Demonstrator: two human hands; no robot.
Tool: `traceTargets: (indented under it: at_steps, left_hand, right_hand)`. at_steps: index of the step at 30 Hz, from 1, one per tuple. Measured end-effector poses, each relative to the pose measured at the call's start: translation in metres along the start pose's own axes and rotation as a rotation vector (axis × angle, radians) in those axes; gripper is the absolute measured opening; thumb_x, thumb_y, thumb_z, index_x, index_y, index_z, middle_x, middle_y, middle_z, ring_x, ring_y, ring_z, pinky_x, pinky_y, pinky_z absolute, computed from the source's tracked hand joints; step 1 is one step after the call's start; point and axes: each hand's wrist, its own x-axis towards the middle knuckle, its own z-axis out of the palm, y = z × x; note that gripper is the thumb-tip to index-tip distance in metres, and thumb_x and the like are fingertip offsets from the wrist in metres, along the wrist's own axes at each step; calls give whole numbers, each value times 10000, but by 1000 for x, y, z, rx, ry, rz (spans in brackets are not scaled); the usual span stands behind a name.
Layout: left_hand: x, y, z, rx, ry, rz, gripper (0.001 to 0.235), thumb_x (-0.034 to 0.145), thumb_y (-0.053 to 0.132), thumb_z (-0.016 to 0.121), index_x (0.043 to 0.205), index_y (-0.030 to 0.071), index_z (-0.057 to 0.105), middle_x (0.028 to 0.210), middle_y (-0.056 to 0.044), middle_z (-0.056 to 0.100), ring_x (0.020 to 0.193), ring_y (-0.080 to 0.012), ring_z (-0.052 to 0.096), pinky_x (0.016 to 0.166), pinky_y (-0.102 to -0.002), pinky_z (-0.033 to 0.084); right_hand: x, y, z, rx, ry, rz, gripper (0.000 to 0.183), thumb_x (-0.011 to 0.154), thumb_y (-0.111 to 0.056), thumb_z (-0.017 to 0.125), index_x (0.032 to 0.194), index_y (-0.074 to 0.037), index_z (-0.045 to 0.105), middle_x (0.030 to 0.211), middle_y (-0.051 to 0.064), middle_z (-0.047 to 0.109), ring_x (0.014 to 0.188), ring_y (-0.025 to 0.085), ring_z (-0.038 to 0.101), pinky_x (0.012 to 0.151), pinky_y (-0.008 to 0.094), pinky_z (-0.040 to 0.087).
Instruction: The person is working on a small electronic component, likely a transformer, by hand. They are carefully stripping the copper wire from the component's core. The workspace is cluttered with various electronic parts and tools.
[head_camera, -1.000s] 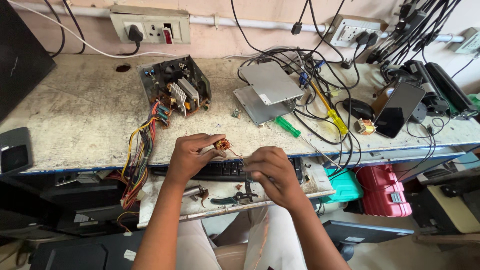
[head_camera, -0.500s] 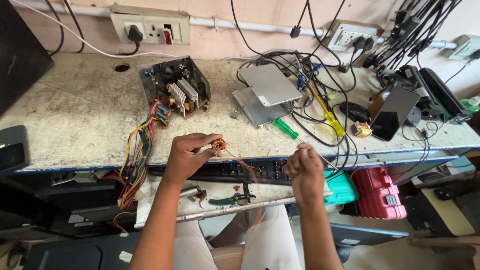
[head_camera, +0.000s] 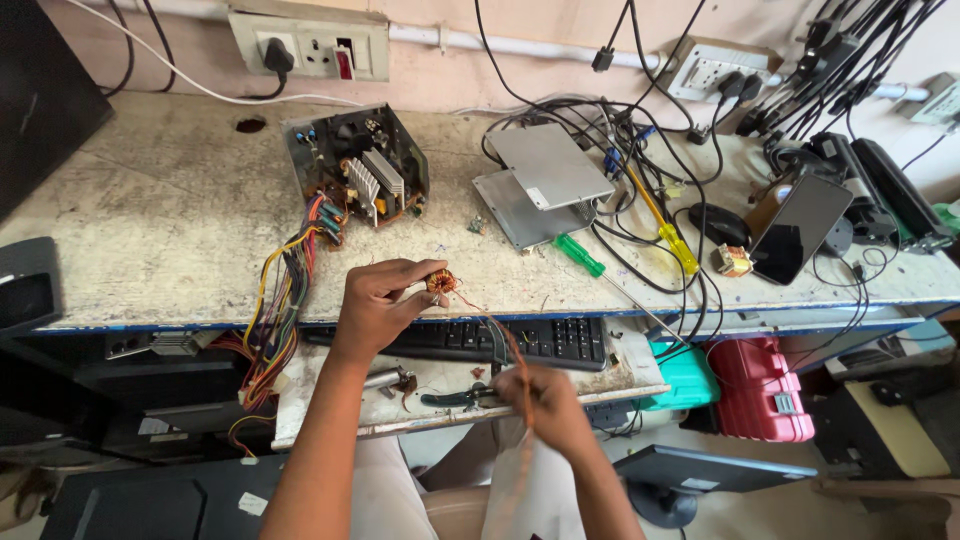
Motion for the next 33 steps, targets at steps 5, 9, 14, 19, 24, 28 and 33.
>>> traceTargets:
  at_steps: [5, 9, 14, 19, 24, 28, 33]
  left_hand:
    - [0, -1, 0, 30, 6, 6, 427, 776, 192, 870, 1180, 99, 769, 714, -26, 651, 561, -84, 380, 528, -266, 326]
    - [0, 0, 1, 33, 13, -13, 452, 752, 211, 880, 1178, 103, 774, 690, -29, 639, 554, -89, 374, 522, -274, 319]
    - [0, 2, 0, 14, 5, -8, 446, 767, 188, 870, 1192, 104, 763, 757, -26, 708, 561, -79, 412, 517, -269, 333]
    - [0, 1, 1, 11, -11, -8, 448, 766, 160, 865, 1199, 106, 758, 800, -32, 741, 563, -76, 439, 516, -260, 352]
    - [1, 0, 2, 64, -14, -5, 456, 753, 150, 867, 1195, 109, 762, 793, -41, 733, 566, -78, 464, 531, -257, 377]
    - [1, 2, 2, 39, -35, -39, 421, 783, 125, 843, 1195, 100, 763, 803, -46, 743, 581, -90, 493, 545, -259, 393]
    - [4, 10, 1, 73, -42, -64, 384, 780, 151, 857, 1152, 92, 779, 790, -66, 734, 582, -119, 535, 553, -267, 420]
  right_hand:
    - [-19, -19, 17, 189, -492, 219, 117, 940, -87, 695, 953, -5, 777, 717, -2, 693, 621, 79, 628, 543, 258, 490]
    - [-32, -20, 28, 173, -583, 178, 169, 942, -68, 713, 1099, -37, 766, 773, 17, 715, 638, 82, 640, 571, 263, 514]
    - [-22, 1, 4, 515, -109, 168, 272, 849, 85, 620, 1103, 49, 713, 904, 117, 810, 720, 150, 753, 625, 307, 599]
    - [-6, -11, -44, 146, 580, -40, 377, 894, 58, 608, 1226, -106, 679, 909, 48, 722, 714, 120, 652, 621, 253, 523]
    - [-6, -82, -37, -300, 853, -504, 171, 895, 45, 746, 1031, -57, 725, 980, 82, 736, 888, 186, 707, 802, 280, 553]
    - [-4, -135, -3, -254, 472, -683, 253, 807, 48, 769, 1031, -67, 743, 979, 84, 767, 878, 215, 768, 783, 321, 605]
    - [23, -157, 27, -484, 396, -347, 210, 827, -144, 785, 1018, -71, 740, 921, 135, 767, 695, 319, 715, 593, 402, 551]
